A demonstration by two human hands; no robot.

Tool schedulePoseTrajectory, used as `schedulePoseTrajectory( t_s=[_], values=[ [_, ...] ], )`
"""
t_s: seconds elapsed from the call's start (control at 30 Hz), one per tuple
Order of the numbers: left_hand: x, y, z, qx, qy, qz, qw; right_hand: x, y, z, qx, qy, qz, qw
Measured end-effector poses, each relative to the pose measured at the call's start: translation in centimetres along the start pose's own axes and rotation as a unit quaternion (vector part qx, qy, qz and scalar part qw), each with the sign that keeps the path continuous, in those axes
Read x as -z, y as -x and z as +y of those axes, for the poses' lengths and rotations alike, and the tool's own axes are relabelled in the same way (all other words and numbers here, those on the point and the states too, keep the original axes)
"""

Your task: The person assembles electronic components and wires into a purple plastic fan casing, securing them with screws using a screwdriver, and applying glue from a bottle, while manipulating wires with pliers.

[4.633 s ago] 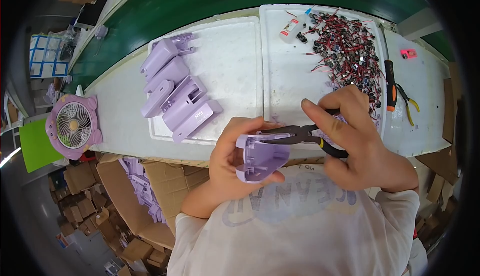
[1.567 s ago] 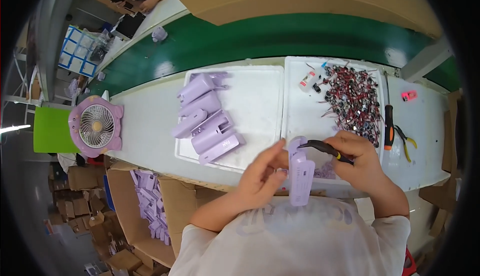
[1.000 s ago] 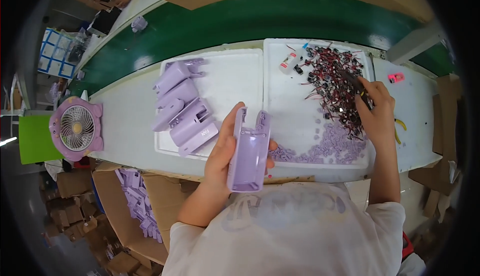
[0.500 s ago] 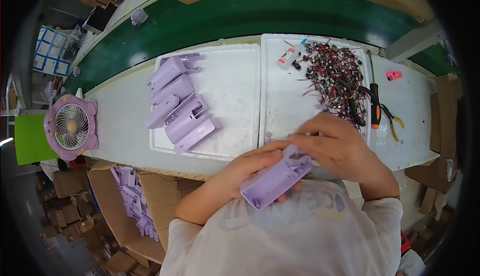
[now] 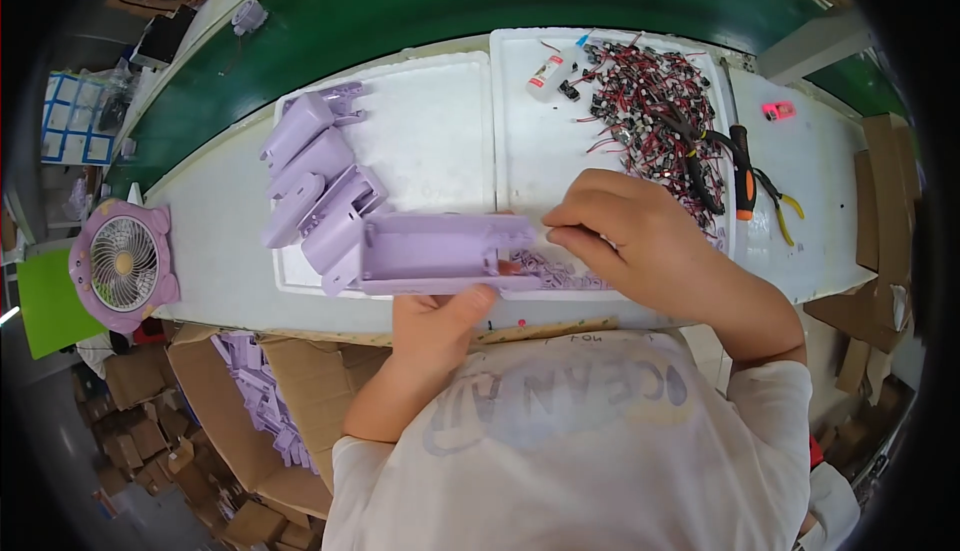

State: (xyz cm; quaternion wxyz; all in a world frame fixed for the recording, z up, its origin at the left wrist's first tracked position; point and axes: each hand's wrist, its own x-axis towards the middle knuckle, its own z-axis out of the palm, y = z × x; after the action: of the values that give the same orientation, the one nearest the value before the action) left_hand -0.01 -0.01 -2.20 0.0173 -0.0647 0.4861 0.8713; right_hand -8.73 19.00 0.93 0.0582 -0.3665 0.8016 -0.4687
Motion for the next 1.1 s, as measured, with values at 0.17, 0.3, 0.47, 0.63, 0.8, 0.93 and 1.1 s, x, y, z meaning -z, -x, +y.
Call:
schedulePoseTrajectory(
  t_s=[0.17,0.3,0.47,0.63,0.8,0.93,1.1],
  values=[
    [0.5,-0.2,0.5,-0.048,0.056,0.022,0.997,-0.4,2.1,1.3,-0.040,0.143,-0.184,0.972],
    [1.6,0.5,-0.8,0.024,0.072,0.021,0.997,-0.8,2.5,0.8,-0.060,0.142,-0.177,0.972],
    [1.1,0.3,0.0,0.072,0.056,-0.046,0.995,-1.3,2.8,0.7,-0.044,0.179,-0.176,0.967],
    [0.9,0.3,0.2,0.103,0.001,-0.034,0.994,-2.0,2.8,0.6,0.015,0.252,-0.174,0.952],
    [1.1,0.3,0.3,0.100,0.013,-0.042,0.994,-2.1,2.4,1.1,0.001,0.255,-0.154,0.955],
    [1.3,0.2,0.6,0.126,0.023,-0.091,0.988,-1.0,1.4,0.3,-0.091,0.128,-0.094,0.983],
    [-0.2,0.6,0.4,0.119,-0.020,-0.150,0.981,0.1,1.3,-0.9,-0.146,-0.011,-0.032,0.989]
  ],
)
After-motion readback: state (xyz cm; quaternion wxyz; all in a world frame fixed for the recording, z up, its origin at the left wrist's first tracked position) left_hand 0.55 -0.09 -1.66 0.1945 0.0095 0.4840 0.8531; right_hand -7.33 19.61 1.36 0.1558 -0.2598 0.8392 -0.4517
